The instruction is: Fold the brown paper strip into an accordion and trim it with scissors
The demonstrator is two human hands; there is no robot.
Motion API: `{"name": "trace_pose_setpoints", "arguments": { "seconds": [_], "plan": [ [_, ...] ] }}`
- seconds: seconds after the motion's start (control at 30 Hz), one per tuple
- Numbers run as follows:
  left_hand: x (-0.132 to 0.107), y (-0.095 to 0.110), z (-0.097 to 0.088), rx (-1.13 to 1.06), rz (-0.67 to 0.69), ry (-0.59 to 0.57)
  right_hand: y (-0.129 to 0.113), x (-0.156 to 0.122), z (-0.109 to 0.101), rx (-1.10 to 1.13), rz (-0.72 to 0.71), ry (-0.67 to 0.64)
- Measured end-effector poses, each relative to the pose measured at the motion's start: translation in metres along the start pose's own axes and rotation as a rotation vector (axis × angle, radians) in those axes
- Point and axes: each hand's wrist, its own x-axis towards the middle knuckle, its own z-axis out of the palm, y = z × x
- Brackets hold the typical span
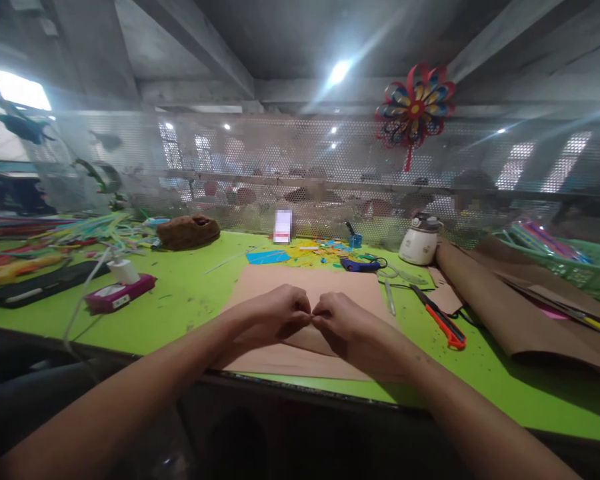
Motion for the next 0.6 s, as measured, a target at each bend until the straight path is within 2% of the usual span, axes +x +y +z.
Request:
{"name": "trace_pose_setpoints", "arguments": {
  "seconds": [0.2, 0.37, 0.6],
  "plan": [
    [-0.003, 0.005, 0.005, 0.172, 0.149, 0.140, -0.001, -0.015, 0.001, -0.158, -0.083, 0.025],
    [-0.004, 0.007, 0.006, 0.256, 0.203, 0.151, 0.003, -0.025, -0.001, -0.232, -0.084, 0.061],
    [-0.007, 0.006, 0.006, 0.235, 0.186, 0.152, 0.012, -0.034, 0.000, -0.282, -0.095, 0.102]
  ]
}}
